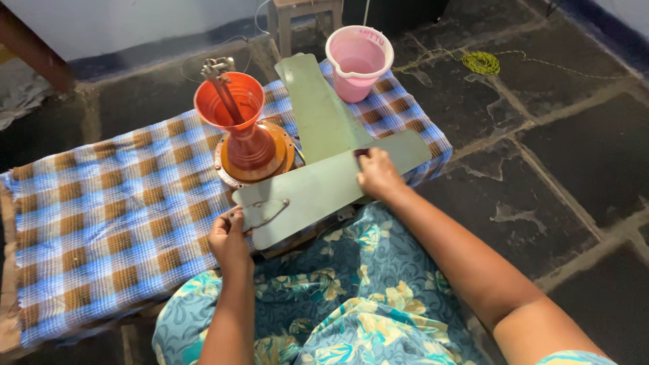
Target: The person wipes a fan blade with a cloth, then attaches two fan blades to the fan motor housing using a screwdriver to tighten the screws. The person handles the fan blades, the fan motor, and a screwdriver.
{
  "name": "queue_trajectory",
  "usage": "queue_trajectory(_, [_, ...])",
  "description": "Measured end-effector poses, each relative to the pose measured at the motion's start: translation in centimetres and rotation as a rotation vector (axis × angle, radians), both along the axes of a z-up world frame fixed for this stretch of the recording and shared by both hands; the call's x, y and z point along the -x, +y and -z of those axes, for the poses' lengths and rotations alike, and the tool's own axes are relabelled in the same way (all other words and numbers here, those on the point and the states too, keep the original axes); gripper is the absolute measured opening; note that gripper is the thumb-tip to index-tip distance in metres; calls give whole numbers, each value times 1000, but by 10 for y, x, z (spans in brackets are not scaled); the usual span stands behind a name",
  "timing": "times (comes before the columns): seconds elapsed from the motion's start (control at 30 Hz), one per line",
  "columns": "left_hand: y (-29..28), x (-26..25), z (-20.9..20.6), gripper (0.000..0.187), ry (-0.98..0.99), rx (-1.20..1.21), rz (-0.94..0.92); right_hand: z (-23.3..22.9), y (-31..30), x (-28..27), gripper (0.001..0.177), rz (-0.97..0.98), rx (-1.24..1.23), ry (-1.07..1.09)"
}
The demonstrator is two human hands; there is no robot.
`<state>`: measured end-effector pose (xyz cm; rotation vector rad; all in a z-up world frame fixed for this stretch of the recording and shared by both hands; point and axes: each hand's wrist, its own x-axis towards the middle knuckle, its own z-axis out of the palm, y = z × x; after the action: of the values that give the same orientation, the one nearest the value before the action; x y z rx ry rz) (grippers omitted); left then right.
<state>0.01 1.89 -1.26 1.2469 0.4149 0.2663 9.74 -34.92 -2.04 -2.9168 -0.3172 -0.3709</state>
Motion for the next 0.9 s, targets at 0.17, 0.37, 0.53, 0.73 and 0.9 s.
queue_trajectory(0.17, [6, 2, 5, 12, 8, 14, 10, -16, 2, -9, 29, -16, -118, 102])
queue_trajectory(0.37, [6, 4, 9, 11, 44, -6, -3, 3, -87, -68, 27, 395, -64, 167])
queue_trajectory(0.53, [2, 4, 8, 14, 65, -97, -50, 23, -142, -86, 33, 677, -463, 128])
queue_trajectory(0.73, [-23, 10, -1, 24, -32, -556, -174, 24, -154, -79, 35, 554, -345, 122])
queue_trajectory(0.9, [-29, 7, -4, 28, 72, -523, -251, 35, -167, -67, 26, 370, -37, 104])
